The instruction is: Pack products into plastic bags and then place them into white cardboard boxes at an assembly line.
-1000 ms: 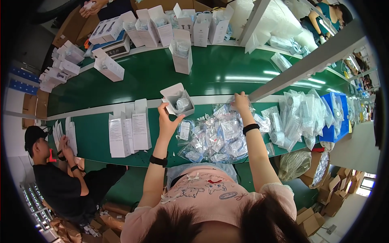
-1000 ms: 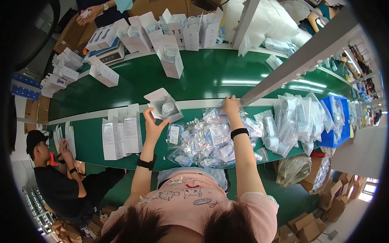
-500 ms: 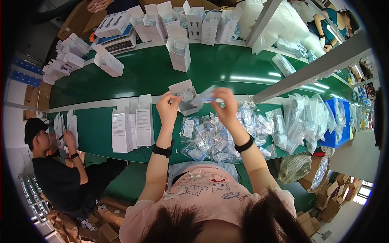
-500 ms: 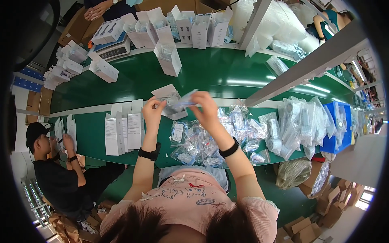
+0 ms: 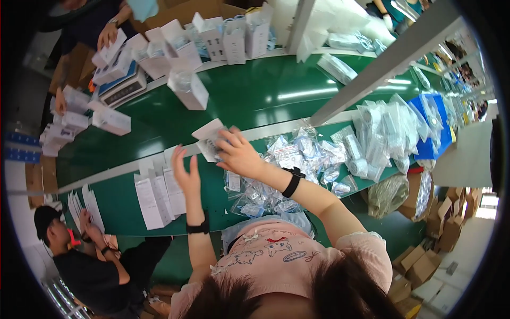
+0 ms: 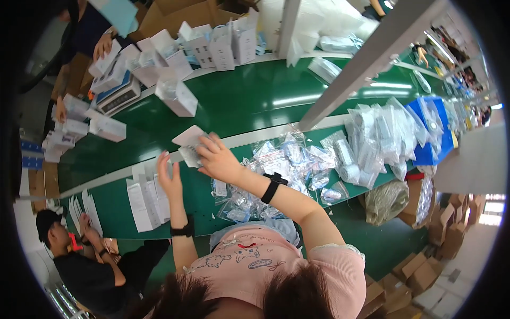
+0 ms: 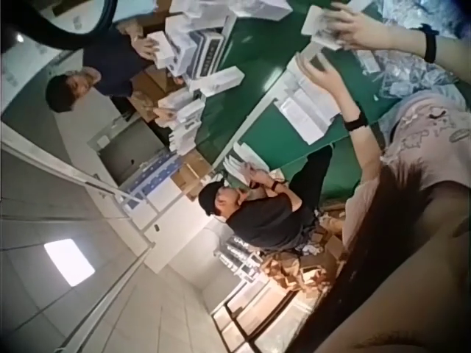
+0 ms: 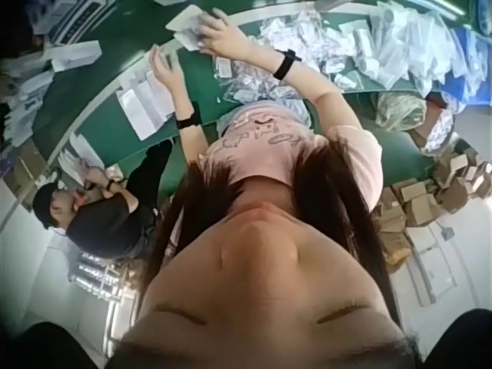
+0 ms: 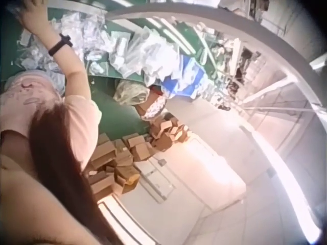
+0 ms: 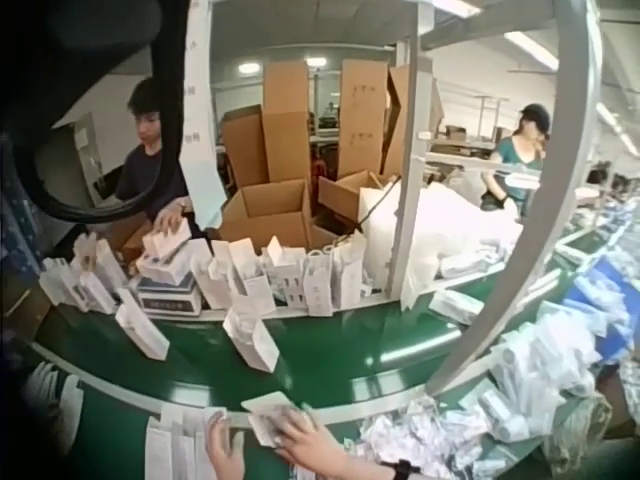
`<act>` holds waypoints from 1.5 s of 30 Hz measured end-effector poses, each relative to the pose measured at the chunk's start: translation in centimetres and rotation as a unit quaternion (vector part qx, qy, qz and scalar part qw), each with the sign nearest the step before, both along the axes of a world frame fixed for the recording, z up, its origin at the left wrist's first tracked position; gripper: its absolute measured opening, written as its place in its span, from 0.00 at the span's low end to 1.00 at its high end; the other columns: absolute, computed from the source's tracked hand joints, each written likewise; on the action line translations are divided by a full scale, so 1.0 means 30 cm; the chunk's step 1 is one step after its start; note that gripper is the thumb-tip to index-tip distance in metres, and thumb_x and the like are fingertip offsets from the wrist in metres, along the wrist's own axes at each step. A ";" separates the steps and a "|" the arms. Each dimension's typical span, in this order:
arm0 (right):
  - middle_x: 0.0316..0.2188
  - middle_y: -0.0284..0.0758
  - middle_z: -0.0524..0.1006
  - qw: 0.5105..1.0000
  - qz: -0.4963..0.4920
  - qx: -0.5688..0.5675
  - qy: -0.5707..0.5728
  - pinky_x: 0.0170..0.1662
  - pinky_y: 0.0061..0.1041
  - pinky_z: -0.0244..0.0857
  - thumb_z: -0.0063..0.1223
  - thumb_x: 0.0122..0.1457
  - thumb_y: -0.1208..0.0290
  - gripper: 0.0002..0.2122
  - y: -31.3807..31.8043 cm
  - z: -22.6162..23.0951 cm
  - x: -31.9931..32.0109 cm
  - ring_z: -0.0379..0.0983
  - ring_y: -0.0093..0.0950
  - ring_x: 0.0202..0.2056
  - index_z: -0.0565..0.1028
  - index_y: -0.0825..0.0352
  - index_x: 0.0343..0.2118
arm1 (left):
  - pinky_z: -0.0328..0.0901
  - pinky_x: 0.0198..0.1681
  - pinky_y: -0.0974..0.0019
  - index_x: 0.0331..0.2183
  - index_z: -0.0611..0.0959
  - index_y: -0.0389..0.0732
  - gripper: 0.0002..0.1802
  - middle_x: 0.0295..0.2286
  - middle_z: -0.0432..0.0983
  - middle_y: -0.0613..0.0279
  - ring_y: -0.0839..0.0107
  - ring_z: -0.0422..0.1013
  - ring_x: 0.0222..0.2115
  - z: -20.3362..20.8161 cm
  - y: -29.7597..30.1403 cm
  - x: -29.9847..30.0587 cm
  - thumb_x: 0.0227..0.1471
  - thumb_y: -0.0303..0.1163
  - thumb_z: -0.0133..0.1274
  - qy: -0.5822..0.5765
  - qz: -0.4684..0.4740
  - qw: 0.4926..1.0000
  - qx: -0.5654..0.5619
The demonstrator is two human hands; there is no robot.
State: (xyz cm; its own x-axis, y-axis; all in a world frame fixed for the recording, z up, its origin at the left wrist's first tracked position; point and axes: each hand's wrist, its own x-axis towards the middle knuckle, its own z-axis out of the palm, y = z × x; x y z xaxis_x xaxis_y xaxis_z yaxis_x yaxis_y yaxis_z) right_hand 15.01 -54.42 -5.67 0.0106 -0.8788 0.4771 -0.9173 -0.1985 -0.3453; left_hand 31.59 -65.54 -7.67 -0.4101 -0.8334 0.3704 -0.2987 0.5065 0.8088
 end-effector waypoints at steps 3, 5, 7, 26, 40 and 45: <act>0.47 0.38 0.62 0.995 -0.059 -0.069 -0.048 0.53 0.36 0.50 0.61 0.36 0.65 0.29 0.019 -0.017 -0.035 0.51 0.41 0.53 0.65 0.65 0.45 | 0.46 0.52 0.49 0.45 0.67 0.39 0.27 0.51 0.52 0.48 0.49 0.48 0.52 0.001 0.017 0.101 0.39 0.28 0.55 -0.240 0.083 0.954 -0.159; 0.48 0.38 0.61 0.986 -0.057 -0.062 -0.144 0.53 0.35 0.49 0.62 0.36 0.65 0.32 0.010 -0.072 -0.079 0.50 0.42 0.53 0.62 0.65 0.47 | 0.44 0.52 0.46 0.47 0.64 0.41 0.32 0.52 0.48 0.48 0.48 0.44 0.53 -0.034 0.024 0.179 0.37 0.27 0.55 -0.318 0.078 0.935 -0.133; 0.50 0.40 0.58 0.941 -0.029 -0.038 -0.336 0.54 0.35 0.48 0.63 0.35 0.66 0.38 0.006 -0.140 -0.119 0.50 0.43 0.54 0.56 0.64 0.52 | 0.42 0.52 0.43 0.50 0.61 0.42 0.36 0.54 0.44 0.48 0.47 0.40 0.54 -0.128 0.048 0.243 0.36 0.26 0.55 -0.398 0.077 0.909 -0.101; 0.50 0.42 0.58 0.916 -0.155 -0.030 -0.369 0.53 0.35 0.51 0.64 0.30 0.76 0.45 -0.234 -0.242 -0.807 0.52 0.39 0.53 0.49 0.64 0.55 | 0.52 0.46 0.55 0.50 0.59 0.39 0.43 0.50 0.53 0.50 0.53 0.52 0.49 -0.171 0.166 0.117 0.31 0.35 0.60 -0.286 -0.002 0.958 0.034; 0.46 0.40 0.62 0.656 -0.708 0.260 0.014 0.47 0.60 0.42 0.45 0.46 0.67 0.21 -0.077 -0.467 -1.359 0.54 0.44 0.50 0.63 0.61 0.46 | 0.55 0.47 0.62 0.53 0.51 0.40 0.46 0.48 0.54 0.53 0.61 0.55 0.47 -0.161 0.156 0.075 0.35 0.31 0.58 -0.063 -0.100 0.891 0.438; 0.43 0.39 0.65 0.709 -0.640 0.296 -0.001 0.45 0.52 0.51 0.48 0.42 0.67 0.18 -0.129 -0.351 -1.163 0.59 0.40 0.45 0.68 0.64 0.39 | 0.58 0.46 0.61 0.53 0.52 0.43 0.51 0.46 0.56 0.55 0.63 0.57 0.47 -0.024 0.097 -0.002 0.26 0.27 0.61 -0.061 -0.085 0.942 0.320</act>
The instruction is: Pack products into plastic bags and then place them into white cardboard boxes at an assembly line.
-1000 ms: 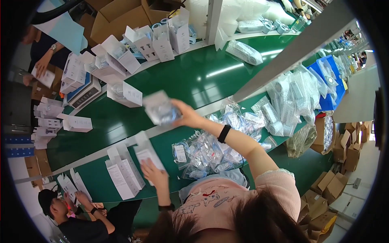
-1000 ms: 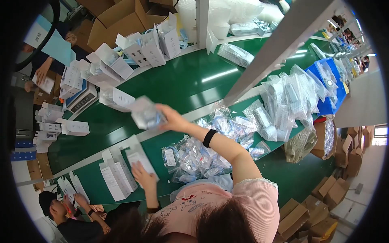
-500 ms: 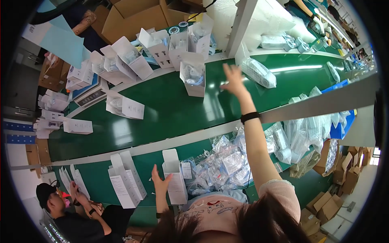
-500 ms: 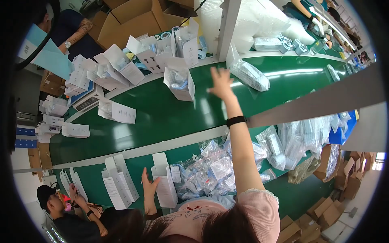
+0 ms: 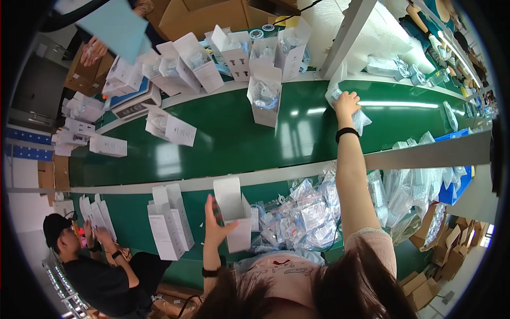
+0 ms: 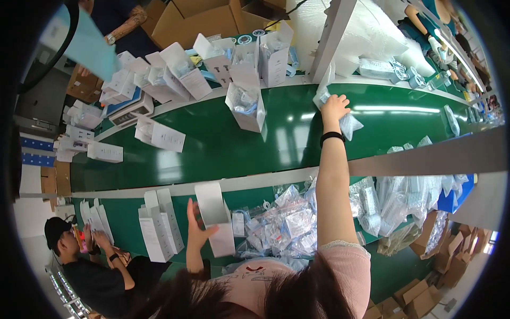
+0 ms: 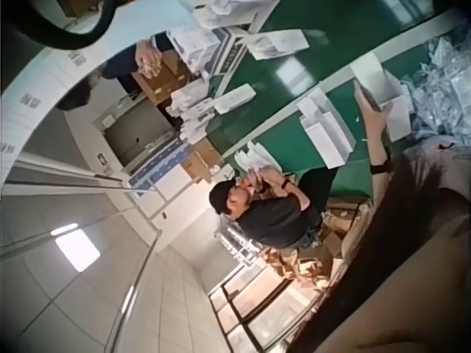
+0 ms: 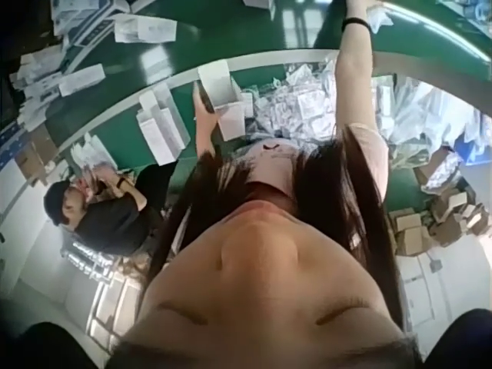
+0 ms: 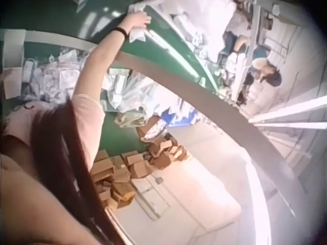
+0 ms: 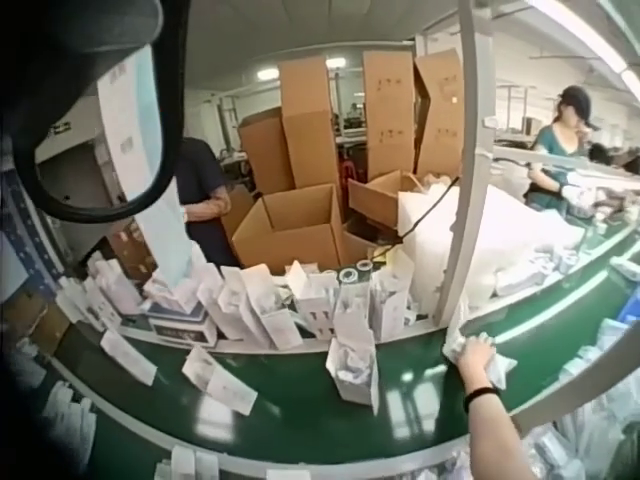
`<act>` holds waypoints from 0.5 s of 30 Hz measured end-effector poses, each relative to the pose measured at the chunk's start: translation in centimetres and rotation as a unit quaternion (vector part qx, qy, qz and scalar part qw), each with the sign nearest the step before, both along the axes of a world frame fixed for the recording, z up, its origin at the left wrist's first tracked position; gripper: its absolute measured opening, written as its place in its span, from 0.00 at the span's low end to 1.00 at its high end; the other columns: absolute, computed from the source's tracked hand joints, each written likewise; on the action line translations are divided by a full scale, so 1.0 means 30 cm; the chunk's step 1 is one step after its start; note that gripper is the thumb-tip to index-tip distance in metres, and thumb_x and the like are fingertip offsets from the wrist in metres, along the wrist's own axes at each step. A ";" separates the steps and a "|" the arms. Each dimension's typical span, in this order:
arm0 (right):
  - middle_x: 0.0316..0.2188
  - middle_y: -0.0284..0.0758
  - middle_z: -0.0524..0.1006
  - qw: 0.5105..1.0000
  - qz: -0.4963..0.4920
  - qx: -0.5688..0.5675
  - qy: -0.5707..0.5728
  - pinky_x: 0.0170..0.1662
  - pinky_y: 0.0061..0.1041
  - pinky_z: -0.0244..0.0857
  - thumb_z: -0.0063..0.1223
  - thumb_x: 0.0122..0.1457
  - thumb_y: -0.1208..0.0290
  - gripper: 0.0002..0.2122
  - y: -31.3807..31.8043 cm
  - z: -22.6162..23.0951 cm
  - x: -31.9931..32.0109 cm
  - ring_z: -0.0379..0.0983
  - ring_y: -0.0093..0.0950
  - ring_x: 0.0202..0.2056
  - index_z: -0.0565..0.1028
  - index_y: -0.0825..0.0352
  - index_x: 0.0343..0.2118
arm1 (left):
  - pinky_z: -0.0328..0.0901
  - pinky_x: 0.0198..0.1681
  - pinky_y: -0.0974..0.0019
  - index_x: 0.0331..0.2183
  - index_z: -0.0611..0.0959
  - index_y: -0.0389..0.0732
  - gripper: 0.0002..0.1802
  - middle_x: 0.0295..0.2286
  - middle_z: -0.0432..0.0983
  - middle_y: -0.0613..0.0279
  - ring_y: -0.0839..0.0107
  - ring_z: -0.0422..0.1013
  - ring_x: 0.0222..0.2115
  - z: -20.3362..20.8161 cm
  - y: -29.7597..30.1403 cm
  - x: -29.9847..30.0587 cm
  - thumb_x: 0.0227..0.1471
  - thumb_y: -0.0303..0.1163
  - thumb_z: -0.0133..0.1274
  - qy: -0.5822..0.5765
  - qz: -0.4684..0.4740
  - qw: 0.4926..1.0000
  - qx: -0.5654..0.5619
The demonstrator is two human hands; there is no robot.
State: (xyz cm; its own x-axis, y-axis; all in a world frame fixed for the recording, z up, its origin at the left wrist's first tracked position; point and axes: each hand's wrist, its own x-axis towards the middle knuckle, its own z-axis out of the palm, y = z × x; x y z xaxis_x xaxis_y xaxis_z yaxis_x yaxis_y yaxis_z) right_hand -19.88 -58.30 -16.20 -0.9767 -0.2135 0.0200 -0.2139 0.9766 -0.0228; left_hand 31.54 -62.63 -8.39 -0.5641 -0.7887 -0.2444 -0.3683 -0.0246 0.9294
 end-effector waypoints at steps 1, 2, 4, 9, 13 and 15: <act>0.43 0.39 0.64 0.999 -0.006 -0.049 -0.007 0.44 0.48 0.54 0.49 0.41 0.67 0.18 -0.015 0.049 0.055 0.60 0.40 0.44 0.68 0.64 0.38 | 0.59 0.44 0.62 0.52 0.55 0.43 0.50 0.45 0.56 0.56 0.63 0.57 0.46 0.020 -0.033 -0.024 0.25 0.27 0.62 -0.011 -0.041 0.997 -0.067; 0.43 0.39 0.64 0.995 -0.012 -0.099 -0.015 0.44 0.44 0.56 0.51 0.40 0.68 0.18 -0.023 0.096 0.096 0.61 0.40 0.43 0.68 0.65 0.37 | 0.60 0.42 0.63 0.51 0.58 0.43 0.48 0.45 0.56 0.56 0.62 0.58 0.46 0.040 -0.064 -0.053 0.24 0.28 0.63 -0.022 -0.081 0.987 -0.135; 0.42 0.38 0.65 0.965 0.021 -0.249 -0.081 0.43 0.40 0.58 0.51 0.39 0.70 0.19 -0.012 0.168 0.143 0.63 0.38 0.42 0.67 0.64 0.39 | 0.61 0.40 0.64 0.45 0.65 0.42 0.41 0.42 0.59 0.55 0.62 0.60 0.44 0.077 -0.088 -0.110 0.23 0.28 0.63 -0.029 -0.111 0.969 -0.220; 0.41 0.35 0.66 0.648 0.122 -0.722 -0.210 0.44 0.30 0.59 0.50 0.40 0.77 0.25 0.020 0.460 0.564 0.65 0.34 0.41 0.60 0.64 0.45 | 0.60 0.40 0.65 0.38 0.66 0.41 0.34 0.42 0.61 0.53 0.62 0.61 0.43 0.154 -0.045 -0.166 0.24 0.29 0.64 -0.021 -0.053 0.966 -0.251; 0.41 0.33 0.65 0.344 0.096 -0.867 -0.348 0.45 0.30 0.59 0.51 0.45 0.77 0.27 0.087 0.628 0.930 0.64 0.31 0.43 0.54 0.62 0.49 | 0.59 0.42 0.64 0.35 0.65 0.40 0.32 0.42 0.60 0.51 0.59 0.61 0.42 0.161 0.033 -0.139 0.25 0.28 0.64 0.015 -0.036 0.966 -0.257; 0.42 0.33 0.65 0.325 0.081 -0.872 -0.358 0.45 0.31 0.58 0.51 0.47 0.75 0.26 0.081 0.631 1.021 0.63 0.31 0.43 0.54 0.61 0.50 | 0.58 0.43 0.62 0.34 0.64 0.39 0.31 0.42 0.58 0.48 0.53 0.61 0.41 0.150 0.050 -0.128 0.26 0.29 0.65 0.073 -0.014 0.960 -0.271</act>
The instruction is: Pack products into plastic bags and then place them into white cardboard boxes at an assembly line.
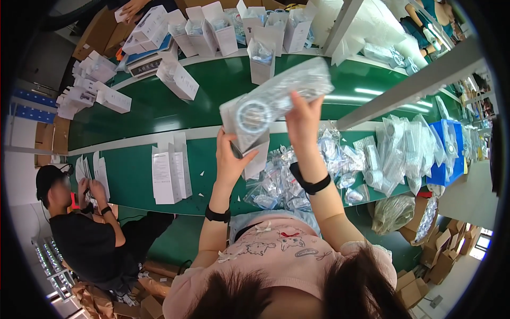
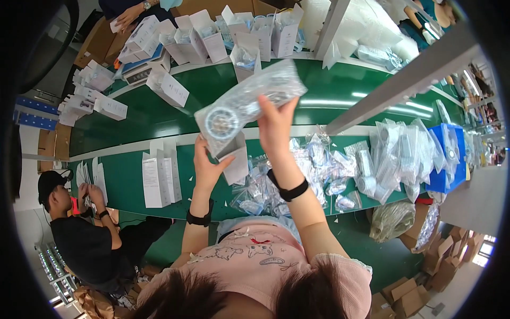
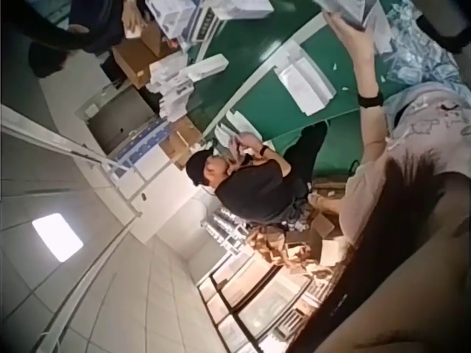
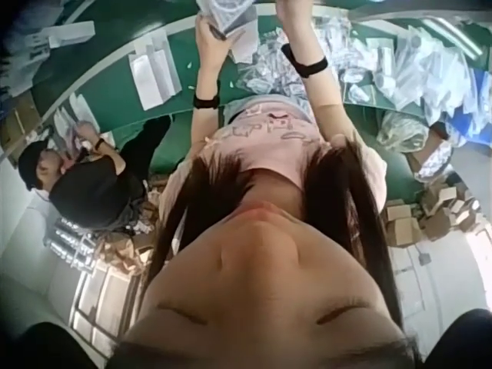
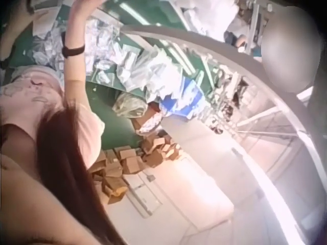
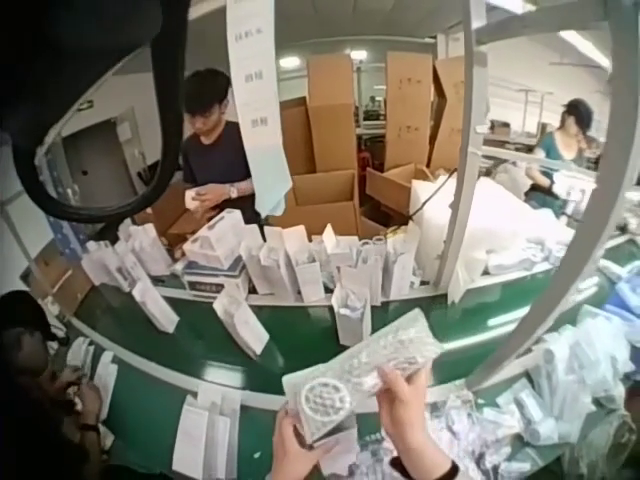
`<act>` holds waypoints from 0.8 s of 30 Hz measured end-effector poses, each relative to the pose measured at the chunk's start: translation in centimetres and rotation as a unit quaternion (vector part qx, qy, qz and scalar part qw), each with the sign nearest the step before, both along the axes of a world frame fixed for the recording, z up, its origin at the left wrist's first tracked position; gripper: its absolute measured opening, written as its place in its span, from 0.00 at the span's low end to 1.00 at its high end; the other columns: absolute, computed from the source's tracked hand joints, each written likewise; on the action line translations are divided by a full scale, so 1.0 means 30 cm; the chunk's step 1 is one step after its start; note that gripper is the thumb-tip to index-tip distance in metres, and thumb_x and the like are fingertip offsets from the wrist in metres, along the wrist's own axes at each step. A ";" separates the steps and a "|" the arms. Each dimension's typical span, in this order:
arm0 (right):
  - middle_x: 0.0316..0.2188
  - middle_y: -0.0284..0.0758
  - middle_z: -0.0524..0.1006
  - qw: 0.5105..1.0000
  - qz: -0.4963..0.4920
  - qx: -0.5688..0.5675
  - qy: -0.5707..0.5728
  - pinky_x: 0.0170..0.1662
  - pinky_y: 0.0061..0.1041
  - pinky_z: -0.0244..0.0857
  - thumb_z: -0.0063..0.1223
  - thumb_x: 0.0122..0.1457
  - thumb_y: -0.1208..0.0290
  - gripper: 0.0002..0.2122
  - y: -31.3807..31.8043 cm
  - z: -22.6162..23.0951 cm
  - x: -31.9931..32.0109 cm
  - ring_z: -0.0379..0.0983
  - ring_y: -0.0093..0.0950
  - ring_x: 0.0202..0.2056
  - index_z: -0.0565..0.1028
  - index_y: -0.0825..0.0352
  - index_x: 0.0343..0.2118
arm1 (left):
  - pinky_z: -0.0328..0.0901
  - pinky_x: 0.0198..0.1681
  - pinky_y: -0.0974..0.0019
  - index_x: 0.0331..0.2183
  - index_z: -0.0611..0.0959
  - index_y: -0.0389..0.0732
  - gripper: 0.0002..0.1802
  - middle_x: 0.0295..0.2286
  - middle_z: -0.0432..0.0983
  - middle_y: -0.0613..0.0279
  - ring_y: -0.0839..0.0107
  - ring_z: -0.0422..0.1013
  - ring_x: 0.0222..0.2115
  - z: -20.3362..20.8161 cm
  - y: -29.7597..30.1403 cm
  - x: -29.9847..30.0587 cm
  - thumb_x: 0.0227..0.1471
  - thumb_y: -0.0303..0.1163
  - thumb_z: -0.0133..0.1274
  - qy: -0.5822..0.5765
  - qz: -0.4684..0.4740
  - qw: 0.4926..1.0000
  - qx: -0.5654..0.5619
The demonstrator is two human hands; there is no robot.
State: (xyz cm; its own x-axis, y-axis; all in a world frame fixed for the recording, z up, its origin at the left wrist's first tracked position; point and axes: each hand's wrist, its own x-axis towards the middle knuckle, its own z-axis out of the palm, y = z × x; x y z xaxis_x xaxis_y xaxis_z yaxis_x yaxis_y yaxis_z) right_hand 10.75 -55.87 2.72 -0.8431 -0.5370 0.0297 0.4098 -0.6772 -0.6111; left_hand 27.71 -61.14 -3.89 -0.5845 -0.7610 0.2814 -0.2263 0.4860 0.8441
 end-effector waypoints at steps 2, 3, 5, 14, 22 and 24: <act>0.43 0.33 0.63 0.985 -0.026 0.111 0.131 0.47 0.33 0.56 0.51 0.47 0.74 0.24 0.004 -0.022 0.077 0.60 0.30 0.46 0.57 0.60 0.49 | 0.58 0.43 0.61 0.33 0.63 0.39 0.31 0.43 0.58 0.47 0.52 0.61 0.41 0.000 0.011 0.017 0.26 0.29 0.65 0.024 0.003 0.999 -0.022; 0.44 0.33 0.63 0.966 -0.037 0.165 0.196 0.48 0.34 0.56 0.51 0.48 0.73 0.23 0.012 -0.028 0.102 0.59 0.30 0.47 0.59 0.59 0.48 | 0.58 0.43 0.60 0.32 0.62 0.39 0.31 0.43 0.58 0.46 0.52 0.61 0.42 -0.001 0.014 0.027 0.26 0.29 0.65 0.048 0.008 0.998 -0.045; 0.44 0.34 0.63 0.900 -0.054 0.230 0.366 0.48 0.34 0.55 0.51 0.47 0.73 0.21 0.030 -0.032 0.133 0.59 0.31 0.47 0.61 0.60 0.47 | 0.58 0.43 0.60 0.31 0.61 0.40 0.31 0.44 0.57 0.44 0.52 0.61 0.42 -0.004 0.027 0.059 0.26 0.29 0.65 0.071 0.016 0.995 -0.067; 0.41 0.38 0.65 0.861 0.133 0.270 0.411 0.45 0.40 0.58 0.55 0.42 0.67 0.20 0.084 -0.280 0.209 0.60 0.41 0.46 0.68 0.62 0.41 | 0.58 0.43 0.62 0.33 0.59 0.41 0.33 0.41 0.58 0.48 0.57 0.60 0.43 -0.154 -0.012 0.280 0.27 0.27 0.65 0.122 0.159 0.968 0.148; 0.36 0.39 0.68 0.446 0.210 0.568 0.659 0.40 0.35 0.62 0.57 0.38 0.74 0.21 0.132 -0.618 0.290 0.64 0.38 0.39 0.68 0.64 0.40 | 0.57 0.42 0.66 0.37 0.64 0.41 0.32 0.47 0.53 0.53 0.67 0.58 0.42 -0.107 0.024 0.382 0.29 0.24 0.63 -0.049 0.112 0.991 -0.050; 0.36 0.39 0.67 0.461 0.234 0.538 0.666 0.39 0.33 0.63 0.56 0.38 0.76 0.21 0.141 -0.584 0.275 0.65 0.40 0.38 0.67 0.64 0.40 | 0.58 0.42 0.66 0.37 0.66 0.40 0.29 0.49 0.52 0.53 0.67 0.58 0.42 -0.088 0.031 0.392 0.29 0.24 0.62 -0.059 0.106 0.986 -0.119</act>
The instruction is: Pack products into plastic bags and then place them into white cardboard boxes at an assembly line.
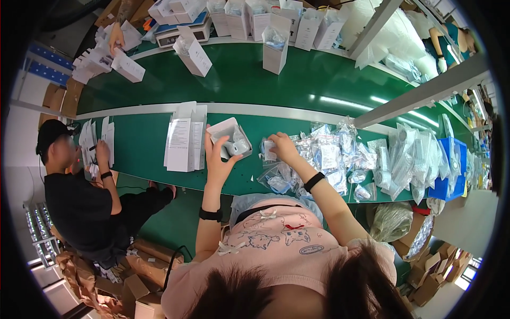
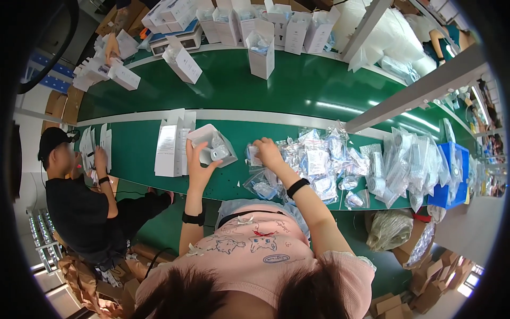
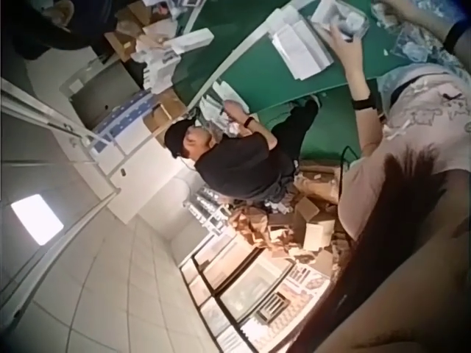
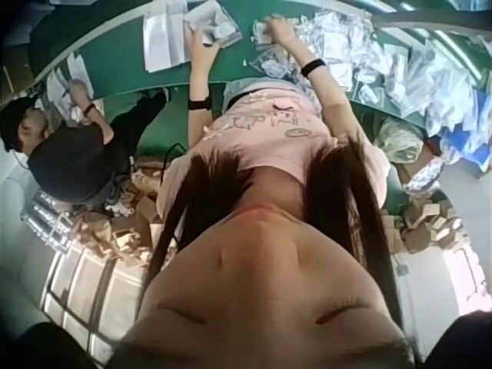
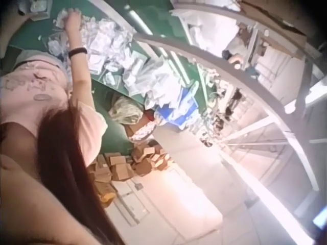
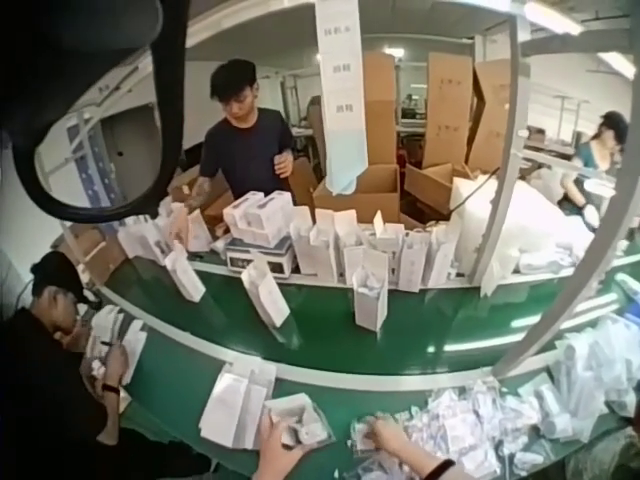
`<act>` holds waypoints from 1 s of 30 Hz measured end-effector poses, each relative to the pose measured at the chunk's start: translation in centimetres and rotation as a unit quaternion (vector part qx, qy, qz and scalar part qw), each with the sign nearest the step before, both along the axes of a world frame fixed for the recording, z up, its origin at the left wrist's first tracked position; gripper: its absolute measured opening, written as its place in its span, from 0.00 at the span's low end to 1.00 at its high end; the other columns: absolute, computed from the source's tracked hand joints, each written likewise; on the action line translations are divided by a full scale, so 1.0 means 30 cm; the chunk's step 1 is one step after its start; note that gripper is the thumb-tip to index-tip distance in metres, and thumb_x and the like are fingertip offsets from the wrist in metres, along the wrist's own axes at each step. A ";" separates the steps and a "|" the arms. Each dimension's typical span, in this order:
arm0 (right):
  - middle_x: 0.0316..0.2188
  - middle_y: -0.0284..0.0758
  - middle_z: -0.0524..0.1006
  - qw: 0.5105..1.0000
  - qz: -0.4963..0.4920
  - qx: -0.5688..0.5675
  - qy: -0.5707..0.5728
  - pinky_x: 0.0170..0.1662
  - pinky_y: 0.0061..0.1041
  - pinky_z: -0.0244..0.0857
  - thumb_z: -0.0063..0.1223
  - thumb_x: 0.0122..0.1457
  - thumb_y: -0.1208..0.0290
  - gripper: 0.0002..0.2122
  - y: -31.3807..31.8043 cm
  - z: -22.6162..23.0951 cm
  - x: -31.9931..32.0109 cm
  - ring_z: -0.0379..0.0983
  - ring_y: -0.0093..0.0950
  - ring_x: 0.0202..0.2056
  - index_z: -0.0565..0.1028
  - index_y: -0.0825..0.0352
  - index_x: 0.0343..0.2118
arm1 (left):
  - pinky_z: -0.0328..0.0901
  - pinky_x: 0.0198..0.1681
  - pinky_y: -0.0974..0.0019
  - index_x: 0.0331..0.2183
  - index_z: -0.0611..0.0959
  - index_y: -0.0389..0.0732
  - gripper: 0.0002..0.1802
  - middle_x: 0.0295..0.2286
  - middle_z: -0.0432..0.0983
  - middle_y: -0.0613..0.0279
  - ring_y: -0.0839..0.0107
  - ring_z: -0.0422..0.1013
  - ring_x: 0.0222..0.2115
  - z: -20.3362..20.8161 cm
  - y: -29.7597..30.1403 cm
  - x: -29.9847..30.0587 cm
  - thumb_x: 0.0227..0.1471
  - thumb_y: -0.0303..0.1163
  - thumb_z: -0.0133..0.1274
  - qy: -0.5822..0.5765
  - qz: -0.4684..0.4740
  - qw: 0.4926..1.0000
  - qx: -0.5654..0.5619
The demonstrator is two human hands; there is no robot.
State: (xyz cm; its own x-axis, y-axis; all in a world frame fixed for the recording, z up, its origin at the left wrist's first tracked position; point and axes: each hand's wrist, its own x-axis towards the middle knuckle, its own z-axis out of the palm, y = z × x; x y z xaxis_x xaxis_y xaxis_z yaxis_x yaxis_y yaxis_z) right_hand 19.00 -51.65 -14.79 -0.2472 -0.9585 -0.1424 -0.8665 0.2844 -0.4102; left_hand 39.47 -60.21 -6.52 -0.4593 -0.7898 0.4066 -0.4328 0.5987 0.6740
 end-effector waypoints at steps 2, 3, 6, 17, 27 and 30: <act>0.34 0.39 0.68 0.972 0.025 -0.138 -0.188 0.38 0.30 0.64 0.55 0.39 0.79 0.20 0.008 0.062 -0.016 0.67 0.38 0.36 0.68 0.64 0.39 | 0.59 0.41 0.68 0.31 0.71 0.38 0.21 0.50 0.53 0.53 0.67 0.60 0.42 -0.017 -0.013 0.021 0.31 0.22 0.61 0.026 -0.027 0.999 0.019; 0.34 0.39 0.68 0.938 0.037 -0.203 -0.280 0.37 0.28 0.65 0.55 0.39 0.80 0.20 0.008 0.107 -0.019 0.68 0.37 0.35 0.68 0.63 0.39 | 0.59 0.40 0.69 0.28 0.73 0.37 0.16 0.51 0.54 0.53 0.66 0.61 0.42 -0.023 -0.017 0.027 0.31 0.22 0.60 0.040 -0.040 0.998 0.028; 0.35 0.39 0.68 0.874 -0.079 -0.324 -0.353 0.34 0.24 0.65 0.53 0.40 0.82 0.16 0.000 0.261 0.013 0.69 0.32 0.33 0.70 0.64 0.36 | 0.60 0.40 0.71 0.24 0.74 0.35 0.12 0.49 0.58 0.53 0.67 0.62 0.43 0.021 -0.015 -0.004 0.32 0.20 0.59 0.070 0.059 0.977 0.190; 0.33 0.36 0.70 0.886 0.249 -0.370 -0.127 0.45 0.34 0.58 0.56 0.40 0.74 0.12 -0.120 0.366 0.118 0.67 0.32 0.37 0.73 0.62 0.31 | 0.60 0.29 0.75 0.21 0.74 0.33 0.07 0.42 0.68 0.54 0.76 0.67 0.32 -0.029 -0.030 -0.008 0.35 0.18 0.55 0.267 0.113 0.927 0.238; 0.46 0.35 0.62 0.932 0.287 -0.218 0.031 0.55 0.42 0.43 0.61 0.36 0.65 0.22 -0.107 0.352 0.174 0.52 0.34 0.52 0.71 0.62 0.38 | 0.58 0.42 0.71 0.23 0.72 0.31 0.08 0.36 0.69 0.53 0.70 0.65 0.36 -0.091 -0.061 0.014 0.37 0.19 0.55 0.256 0.140 0.930 0.223; 0.48 0.39 0.60 0.888 0.157 -0.312 -0.299 0.55 0.40 0.43 0.63 0.34 0.66 0.32 -0.088 0.254 0.116 0.49 0.38 0.53 0.63 0.63 0.46 | 0.59 0.41 0.69 0.24 0.73 0.31 0.08 0.35 0.70 0.53 0.69 0.65 0.35 -0.098 -0.044 0.004 0.38 0.20 0.55 0.262 0.207 0.912 0.236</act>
State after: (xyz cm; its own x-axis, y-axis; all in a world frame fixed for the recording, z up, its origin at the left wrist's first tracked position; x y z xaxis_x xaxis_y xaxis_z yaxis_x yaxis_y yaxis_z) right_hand 22.47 -54.30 -7.16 -0.0133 -0.9051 0.4249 -0.4370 -0.3770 -0.8167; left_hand 39.58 -61.52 -9.45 0.0785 -0.9954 0.0543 -0.0997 0.0464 0.9939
